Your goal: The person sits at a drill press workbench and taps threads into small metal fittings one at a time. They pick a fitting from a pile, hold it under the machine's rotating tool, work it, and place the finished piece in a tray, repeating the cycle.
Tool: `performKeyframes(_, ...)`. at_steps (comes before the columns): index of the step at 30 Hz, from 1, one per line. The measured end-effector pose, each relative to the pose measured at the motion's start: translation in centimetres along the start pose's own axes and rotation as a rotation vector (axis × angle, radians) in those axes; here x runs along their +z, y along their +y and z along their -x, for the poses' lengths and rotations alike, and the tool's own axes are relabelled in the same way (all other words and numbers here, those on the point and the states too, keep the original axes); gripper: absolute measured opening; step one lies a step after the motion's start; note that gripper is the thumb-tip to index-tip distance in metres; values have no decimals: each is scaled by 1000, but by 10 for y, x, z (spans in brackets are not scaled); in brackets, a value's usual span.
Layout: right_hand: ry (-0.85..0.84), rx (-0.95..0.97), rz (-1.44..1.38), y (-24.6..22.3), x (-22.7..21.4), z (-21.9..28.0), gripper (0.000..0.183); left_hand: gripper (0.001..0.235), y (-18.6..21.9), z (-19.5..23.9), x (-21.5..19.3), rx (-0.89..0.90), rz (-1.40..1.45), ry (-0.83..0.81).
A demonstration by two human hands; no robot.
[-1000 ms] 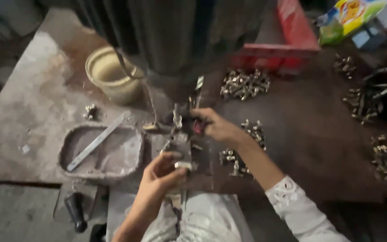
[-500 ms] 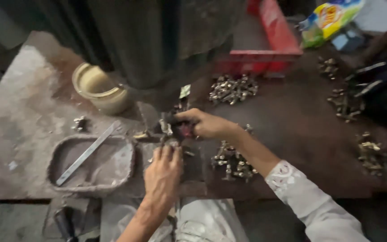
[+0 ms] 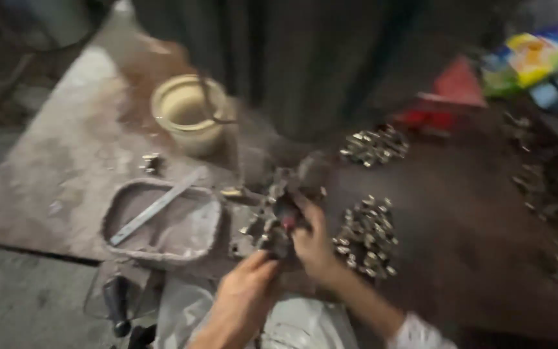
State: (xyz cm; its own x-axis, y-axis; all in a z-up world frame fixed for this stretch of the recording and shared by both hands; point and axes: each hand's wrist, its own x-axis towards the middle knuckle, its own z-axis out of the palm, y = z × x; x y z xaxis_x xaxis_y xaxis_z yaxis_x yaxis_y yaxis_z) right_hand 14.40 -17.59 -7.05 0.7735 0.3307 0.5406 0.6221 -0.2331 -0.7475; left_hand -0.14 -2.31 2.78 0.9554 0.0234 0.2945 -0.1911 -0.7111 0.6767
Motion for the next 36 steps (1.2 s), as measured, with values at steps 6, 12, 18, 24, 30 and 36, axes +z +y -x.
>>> performKeyframes(6, 145, 121, -192, 35, 25, 39, 51, 16, -59, 3, -108, -297, -200, 149)
performKeyframes(12, 155, 510, -752, 10, 10, 13, 52, 18, -82, 3, -94, -266, -340, -73)
performKeyframes(18, -27, 287, -823, 47, -9, 35, 51, 17, -92, -5, -89, -342, -239, -96)
performKeyframes(24, 84, 335, -286, 13, -7, 19, 58, 25, -111, -6, -125, -757, 625, -55)
performKeyframes(30, 132, 348, -547, 38, -4, 36, 72, 23, -95, 26, -55, -724, 961, 70)
performKeyframes(36, 56, 312, -357, 16, -7, 25, 68, 21, -33, 31, -9, -343, 461, 418)
